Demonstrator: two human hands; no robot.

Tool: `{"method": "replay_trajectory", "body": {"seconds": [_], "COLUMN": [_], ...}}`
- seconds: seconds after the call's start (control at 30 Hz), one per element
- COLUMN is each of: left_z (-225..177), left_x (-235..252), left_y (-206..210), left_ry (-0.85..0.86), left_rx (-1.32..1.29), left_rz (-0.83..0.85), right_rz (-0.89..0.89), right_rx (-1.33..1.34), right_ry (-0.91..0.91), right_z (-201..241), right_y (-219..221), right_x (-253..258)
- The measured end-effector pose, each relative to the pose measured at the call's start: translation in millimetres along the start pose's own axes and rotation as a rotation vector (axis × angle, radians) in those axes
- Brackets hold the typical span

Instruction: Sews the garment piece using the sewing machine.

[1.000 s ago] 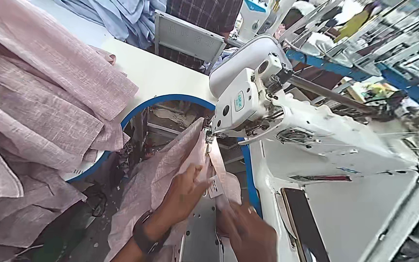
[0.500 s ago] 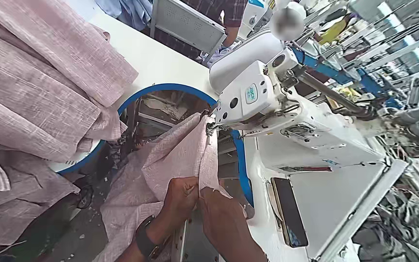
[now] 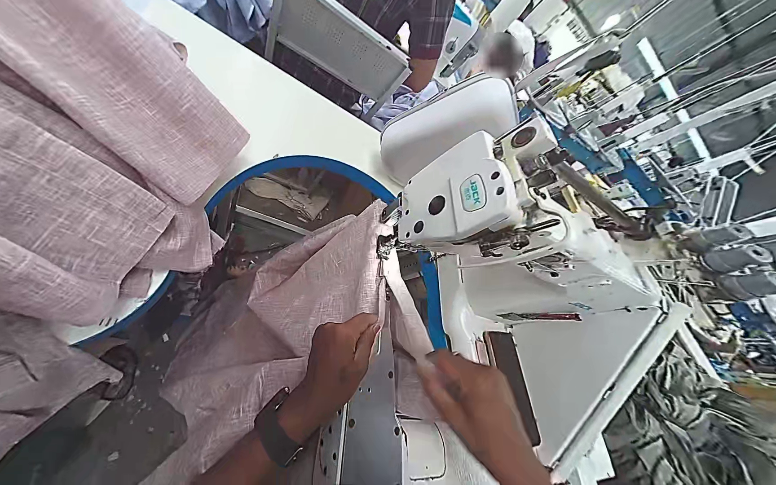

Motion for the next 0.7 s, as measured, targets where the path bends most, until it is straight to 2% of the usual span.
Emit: {"method": "replay_trajectory", "body": {"seconds": [0.07, 0.13, 0.3, 0.33, 0.47, 0.5, 0.57, 0.63, 0.67, 0.7], "left_z": [-12, -20, 4, 9, 22, 23, 16, 1, -1, 1], "left_x": [-9, -27, -26, -18, 13, 15, 1, -26, -40, -47], "left_y": [1, 3, 3, 3, 2, 1, -4, -20, -32, -47], "left_ry": [0.04, 0.025, -0.073, -0.087, -0.09, -0.092, -0.116, -0.062, -0.042, -0.057], "left_rx": [0.066, 0.09, -0.09, -0.126, -0.243, -0.265, -0.199, 0.011, 0.1, 0.15], "left_rz": [0.084, 0.127, 0.096, 0.105, 0.129, 0.154, 0.202, 0.119, 0.072, 0.062], "right_rz": [-0.012, -0.036, 0.021, 0.057, 0.404, 0.39, 0.227, 0.108, 0.228, 0.509], "right_rx": [-0.117, -0.204, -0.201, -0.199, -0.046, 0.015, 0.066, -0.045, -0.077, -0.037], "right_ry": [-0.098, -0.139, -0.092, -0.067, 0.093, 0.122, 0.141, 0.107, 0.125, 0.173], "right_z": [42, 63, 57, 56, 49, 45, 35, 19, 5, -11], "right_y": [14, 23, 34, 35, 39, 42, 46, 44, 48, 60], "right_x": [-6, -9, 5, 10, 41, 41, 18, -7, -14, -16]}}
Point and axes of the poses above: each hand's wrist, its own x-axis towards the middle knuckle, its own y-axis out of the palm, z = x × y, the point moved 5 cm from there along x, towards the middle knuckle, and after that the axes turned 7 degrees about -x, right-handed, at the moved point
